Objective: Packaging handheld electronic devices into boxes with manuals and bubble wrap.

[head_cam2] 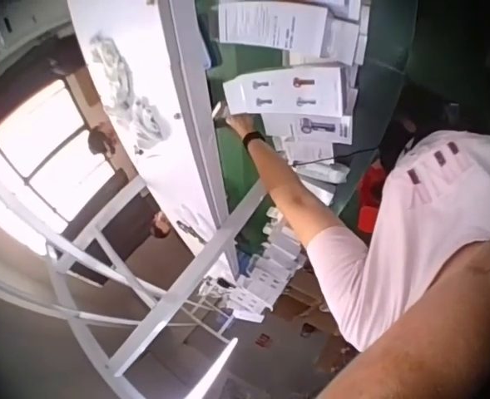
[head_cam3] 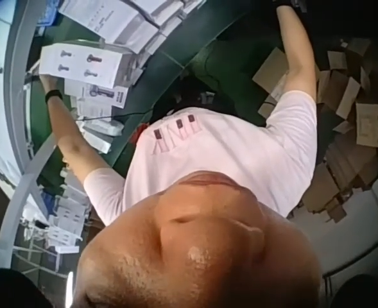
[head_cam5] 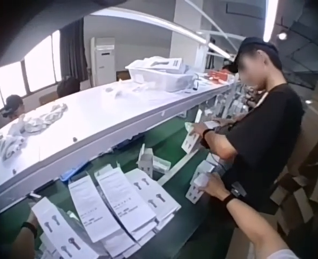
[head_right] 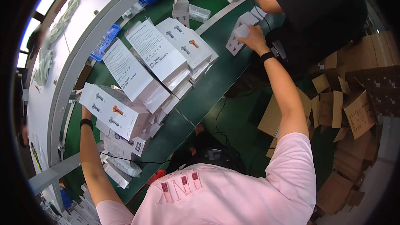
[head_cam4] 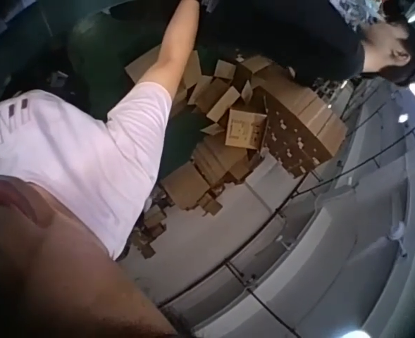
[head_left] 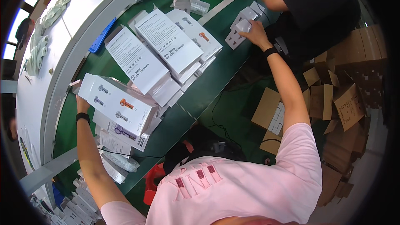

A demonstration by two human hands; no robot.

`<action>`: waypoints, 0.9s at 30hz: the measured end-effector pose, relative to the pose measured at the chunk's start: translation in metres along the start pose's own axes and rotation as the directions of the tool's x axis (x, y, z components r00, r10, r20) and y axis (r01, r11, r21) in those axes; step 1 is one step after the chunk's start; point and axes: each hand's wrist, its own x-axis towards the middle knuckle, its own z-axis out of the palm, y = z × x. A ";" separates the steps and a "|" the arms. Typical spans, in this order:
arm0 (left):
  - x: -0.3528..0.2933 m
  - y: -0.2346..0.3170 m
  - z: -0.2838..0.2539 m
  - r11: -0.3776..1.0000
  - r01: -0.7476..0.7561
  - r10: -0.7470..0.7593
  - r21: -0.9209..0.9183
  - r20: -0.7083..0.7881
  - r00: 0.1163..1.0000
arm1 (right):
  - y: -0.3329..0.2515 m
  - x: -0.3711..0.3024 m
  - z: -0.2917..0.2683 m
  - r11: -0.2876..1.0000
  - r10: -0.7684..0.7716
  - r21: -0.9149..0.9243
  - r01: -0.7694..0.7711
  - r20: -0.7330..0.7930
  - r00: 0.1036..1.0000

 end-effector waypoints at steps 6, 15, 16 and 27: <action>-0.012 0.037 -0.008 0.944 0.161 -0.162 -0.289 0.020 0.987 | 0.027 0.034 0.015 0.984 -0.124 -0.165 0.065 -0.378 0.918; -0.024 0.045 -0.011 0.982 0.059 -0.057 0.179 -0.020 0.998 | 0.034 0.051 0.007 0.987 -0.135 -0.143 0.073 -0.489 0.862; -0.025 0.048 -0.013 0.982 0.060 -0.058 0.180 -0.018 0.998 | 0.036 0.053 0.006 0.985 -0.149 -0.149 0.086 -0.486 0.861; -0.069 0.056 -0.030 0.960 0.064 -0.024 0.272 -0.148 0.989 | 0.007 0.064 0.022 0.815 -0.362 -0.557 0.160 -0.274 0.891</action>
